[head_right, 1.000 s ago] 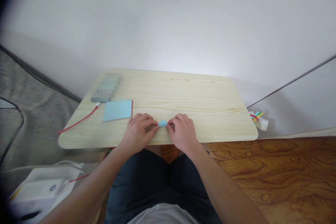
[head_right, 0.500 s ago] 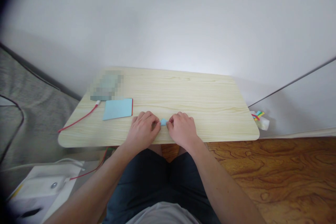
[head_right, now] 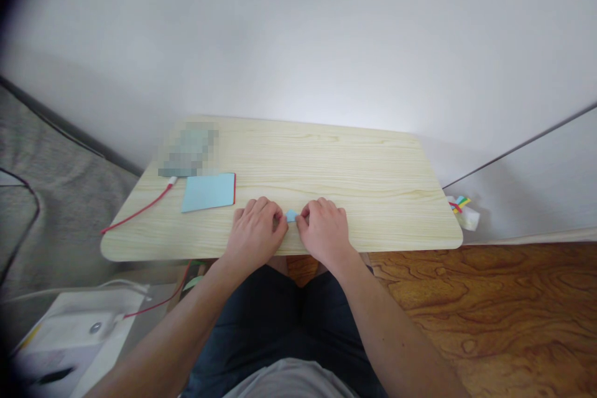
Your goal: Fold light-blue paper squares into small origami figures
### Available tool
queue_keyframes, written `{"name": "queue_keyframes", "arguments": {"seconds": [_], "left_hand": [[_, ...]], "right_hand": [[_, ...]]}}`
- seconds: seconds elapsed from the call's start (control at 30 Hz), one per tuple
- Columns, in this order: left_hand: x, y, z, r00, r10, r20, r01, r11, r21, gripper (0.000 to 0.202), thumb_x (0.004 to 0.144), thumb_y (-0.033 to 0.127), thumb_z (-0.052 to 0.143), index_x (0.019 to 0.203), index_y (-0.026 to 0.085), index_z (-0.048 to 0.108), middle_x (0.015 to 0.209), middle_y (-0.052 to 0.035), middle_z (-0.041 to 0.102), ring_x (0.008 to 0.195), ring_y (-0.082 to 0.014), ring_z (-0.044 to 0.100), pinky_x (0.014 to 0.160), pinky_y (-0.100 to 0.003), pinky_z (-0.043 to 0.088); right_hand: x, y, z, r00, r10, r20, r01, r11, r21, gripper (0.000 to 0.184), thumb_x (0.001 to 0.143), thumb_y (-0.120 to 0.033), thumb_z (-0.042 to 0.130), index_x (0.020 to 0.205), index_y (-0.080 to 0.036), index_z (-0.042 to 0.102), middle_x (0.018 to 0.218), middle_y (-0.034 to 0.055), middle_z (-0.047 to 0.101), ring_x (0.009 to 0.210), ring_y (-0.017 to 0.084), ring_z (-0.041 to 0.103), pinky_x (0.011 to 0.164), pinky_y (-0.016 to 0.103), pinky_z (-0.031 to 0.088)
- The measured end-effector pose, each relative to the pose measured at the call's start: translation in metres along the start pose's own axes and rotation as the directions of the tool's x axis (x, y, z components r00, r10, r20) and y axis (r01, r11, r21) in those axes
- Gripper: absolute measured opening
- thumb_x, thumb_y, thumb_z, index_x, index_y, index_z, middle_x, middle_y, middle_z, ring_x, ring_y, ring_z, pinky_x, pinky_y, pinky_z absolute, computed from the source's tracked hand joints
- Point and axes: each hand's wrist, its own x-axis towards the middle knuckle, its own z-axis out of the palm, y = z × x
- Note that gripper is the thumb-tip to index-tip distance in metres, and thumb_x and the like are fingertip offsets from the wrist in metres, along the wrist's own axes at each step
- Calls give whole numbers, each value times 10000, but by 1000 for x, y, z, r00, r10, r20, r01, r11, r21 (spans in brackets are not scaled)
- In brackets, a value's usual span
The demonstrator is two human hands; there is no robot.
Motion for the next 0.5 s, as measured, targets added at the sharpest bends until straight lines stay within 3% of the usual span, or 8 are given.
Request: {"name": "queue_keyframes", "arguments": {"seconds": [0.1, 0.23, 0.5], "left_hand": [[-3, -1, -1, 1000, -14, 5, 14, 998, -63, 108, 949, 299, 511, 944, 232, 595, 981, -89, 648, 990, -297, 550, 816, -440, 366], [-4, -3, -3, 1000, 16, 23, -14, 994, -110, 224, 972, 277, 481, 1128, 317, 637, 1005, -62, 655, 1003, -286, 544, 821, -434, 353], [-3, -3, -1, 999, 19, 33, -16, 996, -91, 214, 970, 289, 497, 1052, 321, 691, 973, -66, 645, 1004, -283, 539, 812, -429, 348]], "right_hand": [[-1, 2, 0, 1000, 4, -10, -4, 999, 46, 100, 918, -326, 641, 880, -234, 645, 915, 41, 681, 926, 232, 592, 794, 365, 357], [-3, 3, 1, 1000, -5, -25, 8, 994, 107, 47, 921, -284, 639, 907, -254, 672, 919, 19, 689, 937, 220, 587, 818, 358, 354], [-16, 5, 7, 994, -18, -111, 36, 986, 164, 126, 932, -205, 603, 966, -265, 708, 955, 28, 698, 985, 231, 583, 884, 375, 376]]}}
